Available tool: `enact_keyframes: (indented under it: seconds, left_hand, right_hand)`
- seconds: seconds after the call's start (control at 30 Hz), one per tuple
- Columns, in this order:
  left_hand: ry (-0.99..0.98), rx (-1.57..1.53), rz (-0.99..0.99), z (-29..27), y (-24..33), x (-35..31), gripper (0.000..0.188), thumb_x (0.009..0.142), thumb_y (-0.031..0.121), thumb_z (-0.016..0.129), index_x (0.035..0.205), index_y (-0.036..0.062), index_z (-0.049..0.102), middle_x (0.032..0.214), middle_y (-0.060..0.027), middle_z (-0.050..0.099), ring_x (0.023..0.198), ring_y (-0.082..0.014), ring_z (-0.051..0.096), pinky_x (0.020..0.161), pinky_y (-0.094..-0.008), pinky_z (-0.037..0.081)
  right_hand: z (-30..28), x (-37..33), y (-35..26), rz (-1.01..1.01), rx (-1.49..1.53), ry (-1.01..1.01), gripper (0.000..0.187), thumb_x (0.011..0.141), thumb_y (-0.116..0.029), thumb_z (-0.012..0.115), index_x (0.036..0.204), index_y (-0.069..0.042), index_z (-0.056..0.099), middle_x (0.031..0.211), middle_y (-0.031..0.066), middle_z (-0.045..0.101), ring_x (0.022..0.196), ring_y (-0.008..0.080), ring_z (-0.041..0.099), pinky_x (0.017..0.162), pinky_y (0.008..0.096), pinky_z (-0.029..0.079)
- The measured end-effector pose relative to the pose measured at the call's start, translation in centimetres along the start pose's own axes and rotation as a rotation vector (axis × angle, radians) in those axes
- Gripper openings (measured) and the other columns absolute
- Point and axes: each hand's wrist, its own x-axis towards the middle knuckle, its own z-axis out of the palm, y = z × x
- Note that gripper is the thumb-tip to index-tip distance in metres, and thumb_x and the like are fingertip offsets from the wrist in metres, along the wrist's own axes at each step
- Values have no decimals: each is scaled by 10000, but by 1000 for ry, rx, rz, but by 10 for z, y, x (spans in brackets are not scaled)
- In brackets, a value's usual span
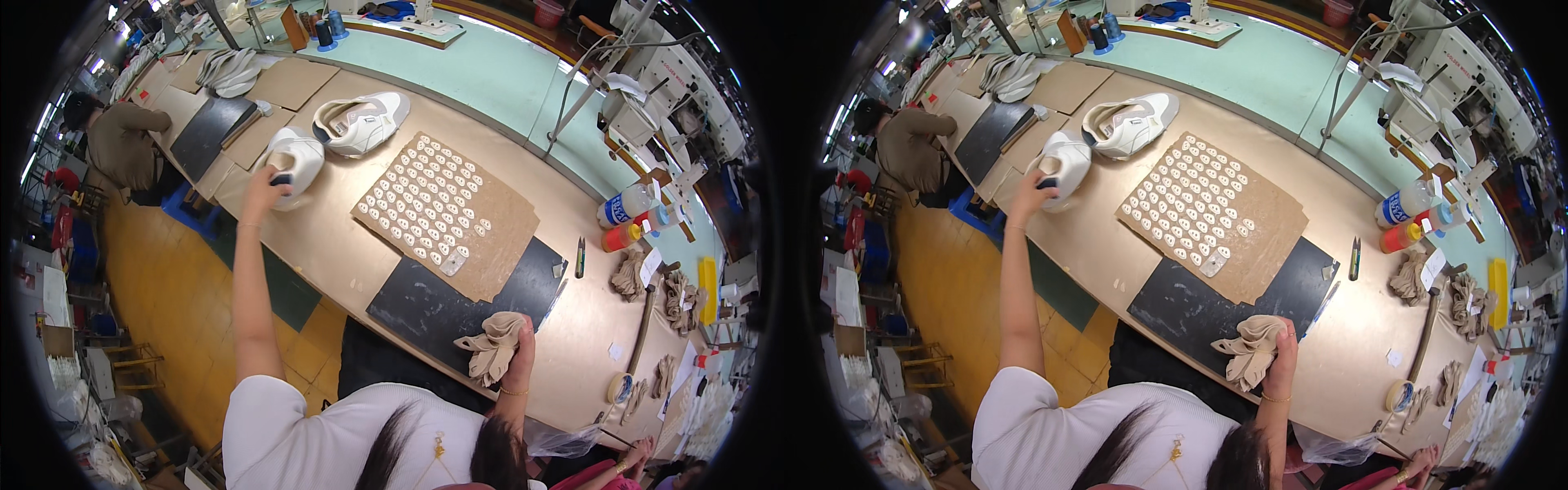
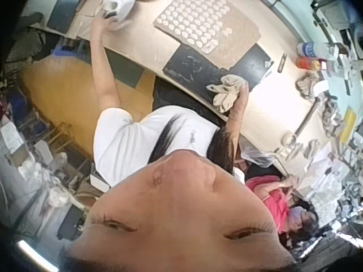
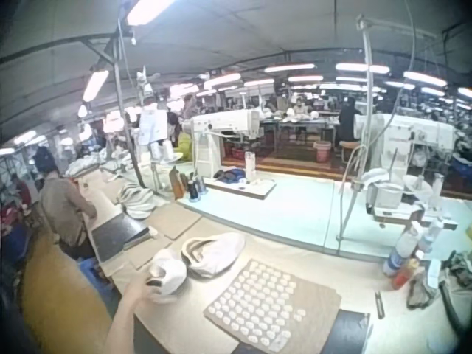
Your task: The person handles a white shoe, then uses a rotary cutter and a template to cut multiple small fabric pieces on a cutting mat. The cut pieces are placed on a cardboard sheet. The person also handles a cloth and other materials on the workbench.
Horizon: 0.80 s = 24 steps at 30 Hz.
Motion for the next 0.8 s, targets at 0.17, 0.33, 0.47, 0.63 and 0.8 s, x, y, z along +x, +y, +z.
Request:
enact_keyframes:
  seconds: [0.17,0.33,0.47,0.63,0.8]
  left_hand:
    - [331,-174,22,-54,49,5,380,761,124,805,1087,3,651,969,-164,701,918,-269,676,818,-371,511]
    - [276,52,418,-51,97,28,405,769,80,797,1127,-5,629,1115,-145,682,1035,-314,648,914,-372,495]
    - [19,148,684,-19,83,79,368,729,-14,774,1045,14,587,1136,-130,649,1062,-342,608,887,-417,476]
    - [-281,368,535,-7,85,118,370,696,-48,769,1006,52,592,1089,-136,668,1043,-356,622,865,-428,493]
    - [-414,314,540,4,96,131,506,703,-19,768,1167,133,634,1154,-98,675,1115,-305,625,957,-422,481]
  right_hand:
    - [-8,4,-1,5,-24,16,373,992,-365,544,1157,-31,528,1061,98,632,960,179,629,864,323,527]
    - [-9,5,-1,7,-32,13,382,1002,-373,527,1170,-29,526,1075,98,627,974,183,628,872,330,527]
    - [-6,5,-1,-6,-40,21,397,1005,-386,523,1171,-25,525,1079,102,625,980,188,628,877,334,527]
    - [-2,5,0,-16,-36,45,395,1005,-380,521,1172,-22,525,1082,104,625,981,188,627,878,335,527]
    - [-7,4,3,-35,-36,84,383,1005,-361,521,1175,-17,523,1082,107,624,980,192,628,879,337,528]
